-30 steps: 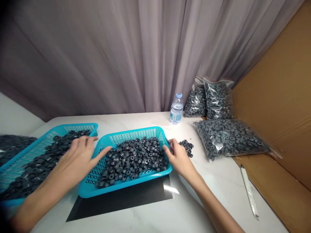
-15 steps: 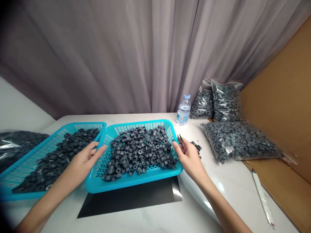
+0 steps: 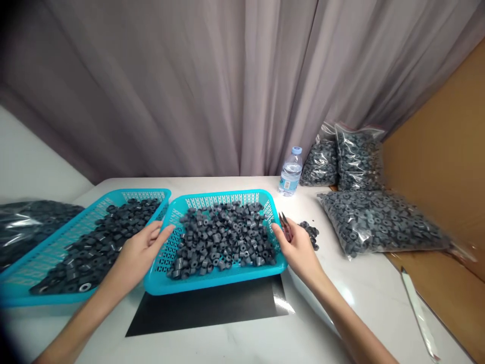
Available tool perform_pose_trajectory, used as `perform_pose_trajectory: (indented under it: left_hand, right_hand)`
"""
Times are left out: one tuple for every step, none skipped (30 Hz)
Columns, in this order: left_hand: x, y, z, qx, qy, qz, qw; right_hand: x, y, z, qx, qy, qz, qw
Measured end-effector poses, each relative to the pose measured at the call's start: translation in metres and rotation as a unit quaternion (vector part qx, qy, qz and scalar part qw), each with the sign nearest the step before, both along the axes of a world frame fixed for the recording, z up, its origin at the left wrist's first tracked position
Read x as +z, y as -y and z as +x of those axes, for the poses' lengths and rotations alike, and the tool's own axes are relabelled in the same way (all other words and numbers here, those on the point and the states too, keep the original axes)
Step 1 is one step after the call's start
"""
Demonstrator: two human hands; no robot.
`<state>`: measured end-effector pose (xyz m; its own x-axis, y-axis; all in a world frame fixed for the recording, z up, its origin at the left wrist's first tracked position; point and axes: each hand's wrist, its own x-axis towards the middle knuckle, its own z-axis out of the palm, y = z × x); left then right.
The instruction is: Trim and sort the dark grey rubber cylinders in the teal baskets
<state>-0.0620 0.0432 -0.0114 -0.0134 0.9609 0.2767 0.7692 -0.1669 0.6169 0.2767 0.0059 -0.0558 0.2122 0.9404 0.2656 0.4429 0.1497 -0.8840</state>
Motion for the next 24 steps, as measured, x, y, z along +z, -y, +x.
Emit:
perform_pose_trajectory:
  left_hand:
    - [-0.001, 0.0, 0.001, 0.002, -0.007, 0.005, 1.0]
    - [-0.002, 0.001, 0.001, 0.005, -0.011, 0.011, 1.0]
    - [-0.003, 0.001, 0.002, 0.007, -0.014, 0.015, 1.0]
    - [-0.003, 0.001, 0.003, 0.006, -0.016, 0.017, 1.0]
    - [-0.003, 0.001, 0.003, 0.005, -0.02, 0.019, 1.0]
    - [-0.002, 0.001, 0.003, 0.003, -0.025, 0.02, 0.999]
    - [-0.002, 0.001, 0.003, 0.002, -0.029, 0.022, 0.999]
    - [-0.001, 0.0, 0.003, 0.003, -0.03, 0.027, 0.999]
    - [0.0, 0.0, 0.002, 0.006, -0.028, 0.034, 0.999]
    - [0.001, 0.0, 0.001, 0.01, -0.023, 0.04, 0.999]
    - [0.002, 0.0, 0.001, 0.013, -0.02, 0.043, 0.999]
    - [0.003, 0.001, 0.001, 0.015, -0.018, 0.044, 0.999]
    - [0.004, 0.002, 0.002, 0.014, -0.018, 0.043, 0.999]
    - [0.004, 0.003, 0.002, 0.012, -0.018, 0.041, 0.999]
    - [0.005, 0.004, 0.004, 0.013, -0.016, 0.042, 0.999]
    - [0.005, 0.005, 0.005, 0.015, -0.012, 0.044, 0.999]
    - [0.006, 0.006, 0.006, 0.017, -0.008, 0.048, 0.999]
    - [0.006, 0.006, 0.008, 0.018, -0.006, 0.05, 0.999]
    - [0.006, 0.007, 0.008, 0.016, -0.007, 0.048, 0.999]
    - [0.006, 0.007, 0.009, 0.013, -0.01, 0.046, 0.999]
    - [0.006, 0.008, 0.009, 0.012, -0.011, 0.044, 0.999]
    - [0.006, 0.008, 0.009, 0.012, -0.011, 0.044, 0.999]
    - [0.006, 0.009, 0.009, 0.015, -0.008, 0.046, 0.999]
    - [0.006, 0.009, 0.009, 0.02, -0.003, 0.05, 0.999]
  right_hand:
    - [-0.001, -0.001, 0.0, 0.001, 0.001, 0.0, 1.0]
    - [-0.002, -0.001, 0.0, 0.002, -0.002, 0.001, 1.0]
    - [-0.003, -0.001, 0.001, 0.001, -0.005, 0.003, 1.0]
    - [-0.004, -0.001, 0.001, -0.001, -0.007, 0.006, 1.0]
    - [-0.005, -0.002, 0.001, -0.003, -0.006, 0.009, 1.0]
    - [-0.005, -0.001, 0.001, -0.006, -0.002, 0.011, 1.0]
    - [-0.005, -0.001, 0.0, -0.007, 0.001, 0.014, 1.0]
    - [-0.006, -0.001, -0.001, -0.007, 0.004, 0.018, 1.0]
    - [-0.005, 0.0, -0.002, -0.009, 0.006, 0.024, 1.0]
    - [-0.005, 0.0, -0.003, -0.011, 0.006, 0.031, 0.999]
    - [-0.004, 0.001, -0.005, -0.016, 0.006, 0.038, 0.999]
    - [-0.003, 0.001, -0.006, -0.02, 0.007, 0.042, 0.999]
    - [-0.002, 0.001, -0.006, -0.022, 0.009, 0.042, 0.999]
    - [-0.001, 0.001, -0.006, -0.02, 0.008, 0.038, 0.999]
    - [0.0, 0.001, -0.006, -0.014, 0.005, 0.034, 0.999]
    - [0.002, 0.001, -0.005, -0.009, -0.002, 0.031, 0.999]
    - [0.002, 0.001, -0.004, -0.007, -0.008, 0.031, 0.999]
    - [0.003, 0.001, -0.002, -0.007, -0.011, 0.032, 0.999]
    - [0.003, 0.001, -0.001, -0.007, -0.011, 0.034, 0.999]
    - [0.003, 0.001, -0.001, -0.007, -0.009, 0.035, 0.999]
    - [0.004, 0.001, -0.001, -0.005, -0.008, 0.033, 0.999]
    - [0.004, 0.002, -0.001, -0.001, -0.01, 0.03, 0.999]
    - [0.005, 0.002, -0.001, 0.004, -0.017, 0.028, 0.999]
    - [0.006, 0.003, -0.001, 0.007, -0.025, 0.027, 0.999]
